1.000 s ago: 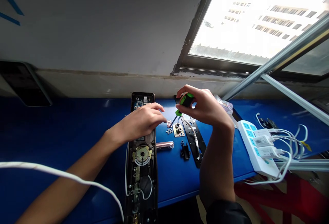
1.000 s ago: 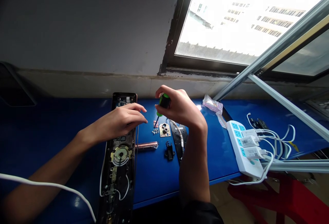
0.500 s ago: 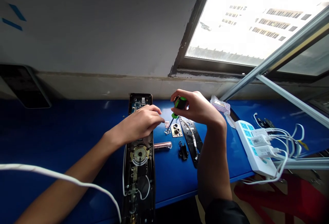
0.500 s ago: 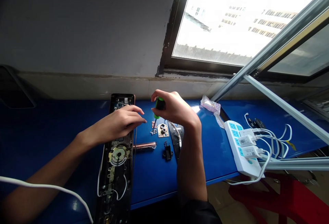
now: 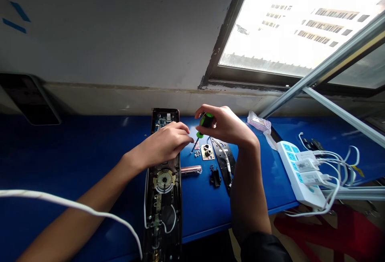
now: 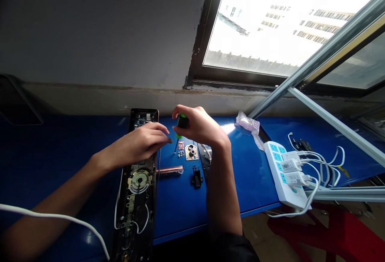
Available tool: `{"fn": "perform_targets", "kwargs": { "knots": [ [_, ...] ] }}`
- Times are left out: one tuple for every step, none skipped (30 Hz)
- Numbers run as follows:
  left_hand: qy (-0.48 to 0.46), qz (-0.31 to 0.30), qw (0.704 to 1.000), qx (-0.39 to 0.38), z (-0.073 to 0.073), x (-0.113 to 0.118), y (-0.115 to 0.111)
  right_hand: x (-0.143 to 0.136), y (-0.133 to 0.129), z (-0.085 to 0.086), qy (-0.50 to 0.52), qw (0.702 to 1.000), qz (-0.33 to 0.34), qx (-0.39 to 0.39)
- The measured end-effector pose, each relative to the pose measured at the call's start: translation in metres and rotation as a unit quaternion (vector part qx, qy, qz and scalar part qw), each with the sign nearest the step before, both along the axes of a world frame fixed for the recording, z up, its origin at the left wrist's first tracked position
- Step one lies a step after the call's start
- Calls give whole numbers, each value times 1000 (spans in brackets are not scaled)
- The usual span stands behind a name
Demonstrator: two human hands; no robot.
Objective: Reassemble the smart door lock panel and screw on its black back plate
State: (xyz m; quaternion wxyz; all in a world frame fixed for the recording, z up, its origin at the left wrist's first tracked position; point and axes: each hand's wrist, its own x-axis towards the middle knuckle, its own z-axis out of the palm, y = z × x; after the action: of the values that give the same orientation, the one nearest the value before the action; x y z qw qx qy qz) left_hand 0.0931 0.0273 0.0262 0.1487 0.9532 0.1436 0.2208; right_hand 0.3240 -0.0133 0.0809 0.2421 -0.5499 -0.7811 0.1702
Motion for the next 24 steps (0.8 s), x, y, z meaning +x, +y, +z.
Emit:
{"fn": "perform_targets", "kwargs": {
  "knots": [
    [-2, -2, 1000, -2, 0, 0, 0, 0, -1, 1, 1, 1000, -1, 5],
    [-6, -4, 1000, -6, 0, 0, 1, -1, -2, 3, 2, 1000, -2, 10],
    [-10, -6, 1000, -12, 0, -1, 1, -1, -3, 4, 3, 1000, -2, 15],
    [-15, -8, 1000, -19, 0, -1, 2, -1, -4, 6, 5, 1000, -2, 18],
    [-20, -10, 999, -27, 0, -2, 2, -2, -5, 8, 9, 1000, -3, 20],
    [-25, -12, 999, -34, 1, -2, 3, -3, -6, 9, 14, 1000, -4, 24],
    [-32, -14, 999, -41, 2, -3, 3, -3, -7, 10, 21, 999, -9, 31],
    [-38, -16, 998, -46, 3, -5, 4, -4, -8, 11, 30, 998, -17, 43],
    [-43, -16, 998, -51, 5, -6, 4, -5, -9, 12, 41, 997, -28, 60],
    [-47, -15, 997, -54, 8, -9, 4, -6, -9, 13, 54, 994, -41, 83],
    [-49, -12, 997, -60, 11, -11, 4, -7, -10, 14, 71, 990, -52, 106],
    [-47, -7, 997, -66, 14, -14, 3, -8, -11, 14, 94, 986, -62, 126],
    [-42, -1, 996, -75, 17, -18, 3, -9, -11, 15, 122, 980, -70, 142],
    [-35, 6, 996, -85, 20, -21, 3, -10, -12, 15, 153, 973, -77, 156],
    [-29, 11, 995, -94, 24, -25, 3, -11, -12, 16, 186, 964, -83, 170],
    [-22, 17, 994, -104, 27, -28, 3, -12, -13, 17, 215, 955, -90, 185],
    [-17, 20, 993, -115, 30, -31, 4, -14, -13, 18, 239, 945, -98, 201],
    [-13, 22, 991, -128, 32, -33, 4, -15, -14, 19, 259, 935, -106, 219],
    [-11, 23, 989, -144, 34, -35, 5, -16, -14, 20, 274, 925, -114, 238],
    [-12, 22, 987, -161, 36, -37, 5, -18, -14, 21, 287, 915, -122, 256],
    [-15, 22, 984, -177, 37, -37, 6, -19, -14, 21, 298, 906, -128, 273],
    [-22, 24, 981, -191, 38, -38, 7, -20, -13, 21, 307, 897, -133, 287],
    [-31, 26, 979, -201, 38, -37, 7, -20, -12, 21, 313, 891, -138, 300],
    [-41, 29, 977, -207, 38, -37, 8, -21, -11, 20, 317, 885, -142, 309]
  ]
}}
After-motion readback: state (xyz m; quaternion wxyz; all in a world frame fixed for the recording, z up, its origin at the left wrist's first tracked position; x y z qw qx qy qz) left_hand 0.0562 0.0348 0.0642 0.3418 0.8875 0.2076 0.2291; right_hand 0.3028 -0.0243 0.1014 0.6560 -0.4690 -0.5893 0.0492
